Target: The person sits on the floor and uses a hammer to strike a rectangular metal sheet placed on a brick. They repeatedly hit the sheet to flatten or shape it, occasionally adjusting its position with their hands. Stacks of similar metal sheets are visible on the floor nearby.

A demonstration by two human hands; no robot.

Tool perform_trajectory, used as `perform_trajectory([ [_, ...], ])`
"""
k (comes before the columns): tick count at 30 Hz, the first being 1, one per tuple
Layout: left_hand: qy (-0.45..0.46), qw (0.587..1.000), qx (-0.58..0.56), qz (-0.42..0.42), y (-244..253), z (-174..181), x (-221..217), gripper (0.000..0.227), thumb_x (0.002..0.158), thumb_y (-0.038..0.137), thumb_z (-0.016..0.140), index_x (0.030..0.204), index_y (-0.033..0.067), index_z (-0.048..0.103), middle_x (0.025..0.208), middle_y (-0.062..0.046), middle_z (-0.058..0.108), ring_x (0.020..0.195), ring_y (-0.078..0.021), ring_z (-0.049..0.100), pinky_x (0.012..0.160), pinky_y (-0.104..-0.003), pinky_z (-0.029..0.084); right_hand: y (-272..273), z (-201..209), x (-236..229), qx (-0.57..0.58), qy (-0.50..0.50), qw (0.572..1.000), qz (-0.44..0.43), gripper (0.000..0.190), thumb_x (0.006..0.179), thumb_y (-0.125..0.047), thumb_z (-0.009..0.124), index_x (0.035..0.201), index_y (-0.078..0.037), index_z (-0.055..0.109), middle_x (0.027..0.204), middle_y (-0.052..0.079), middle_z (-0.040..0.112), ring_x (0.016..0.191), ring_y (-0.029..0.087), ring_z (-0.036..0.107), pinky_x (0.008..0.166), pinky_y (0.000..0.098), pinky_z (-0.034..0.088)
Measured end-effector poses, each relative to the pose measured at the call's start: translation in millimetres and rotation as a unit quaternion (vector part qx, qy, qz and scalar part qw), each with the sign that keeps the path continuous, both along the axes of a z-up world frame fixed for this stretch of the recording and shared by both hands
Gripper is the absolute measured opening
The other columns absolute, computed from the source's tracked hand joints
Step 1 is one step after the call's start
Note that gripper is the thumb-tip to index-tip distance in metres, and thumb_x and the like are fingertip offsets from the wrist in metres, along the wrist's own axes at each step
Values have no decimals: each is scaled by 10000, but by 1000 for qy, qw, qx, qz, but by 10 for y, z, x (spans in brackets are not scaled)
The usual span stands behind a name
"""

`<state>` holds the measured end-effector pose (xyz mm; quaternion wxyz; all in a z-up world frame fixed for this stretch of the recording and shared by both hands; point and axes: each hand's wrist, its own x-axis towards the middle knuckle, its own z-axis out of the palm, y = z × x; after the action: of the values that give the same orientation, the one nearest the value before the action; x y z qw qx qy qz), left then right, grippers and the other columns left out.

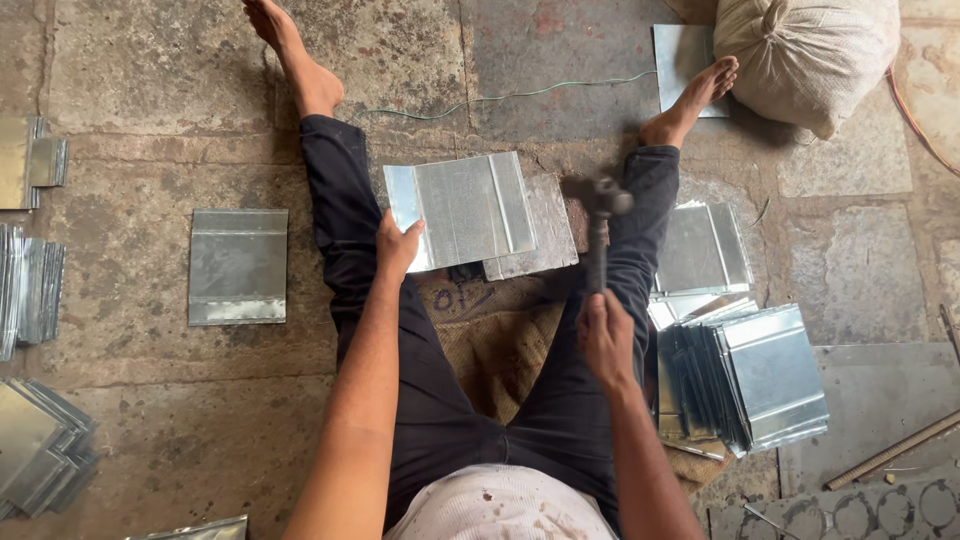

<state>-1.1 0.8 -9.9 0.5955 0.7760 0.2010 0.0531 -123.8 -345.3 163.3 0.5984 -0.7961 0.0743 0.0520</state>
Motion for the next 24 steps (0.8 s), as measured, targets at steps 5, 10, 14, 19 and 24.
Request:
perform_trajectory([
  [5, -26, 999, 31, 0, 10, -77, 12, 455, 884, 145, 788, 1236, -57, 581, 1161, -244, 690, 1076, -390, 667, 887, -437, 519, 48, -250, 108, -9, -159, 987, 18, 403, 1144, -381, 425, 891, -83, 521, 630, -26, 490, 521, 64, 470, 478, 231, 370],
  [10, -8, 999, -33, 7, -27, -117, 4, 447, 848, 159, 744, 1227, -30, 601, 1142, -207, 737, 1048, -345, 732, 891, -404, 563, 21, -665, 211, -199, -24, 979, 45, 419, 1133, -388, 526, 880, -75, 642, 638, 9, 587, 562, 66, 532, 514, 232, 433],
  [14, -61, 996, 67, -8, 54, -136, 0, 523, 874, 150, 804, 1272, -81, 557, 1197, -280, 668, 1114, -411, 653, 930, -425, 513, -41, -191, 155, -28, 39, 998, -31, 441, 1104, -384, 464, 828, -65, 593, 610, 9, 519, 466, 84, 479, 417, 267, 370],
  [19, 5, 1000, 16, -13, 15, -24, -160, 457, 872, 172, 756, 1243, -44, 597, 1147, -232, 720, 1070, -369, 711, 913, -398, 537, 78, -185, 196, 129, -98, 987, -14, 405, 1111, -391, 367, 903, -90, 542, 612, -20, 505, 443, 62, 445, 405, 235, 345],
  [24, 17, 1000, 1, -12, -49, 94, -252, 474, 880, 161, 749, 1276, -34, 576, 1187, -218, 700, 1094, -349, 688, 910, -402, 528, 61, -496, 476, -152, -33, 987, 39, 444, 1121, -395, 433, 820, -104, 581, 588, -11, 545, 495, 51, 528, 466, 207, 404],
])
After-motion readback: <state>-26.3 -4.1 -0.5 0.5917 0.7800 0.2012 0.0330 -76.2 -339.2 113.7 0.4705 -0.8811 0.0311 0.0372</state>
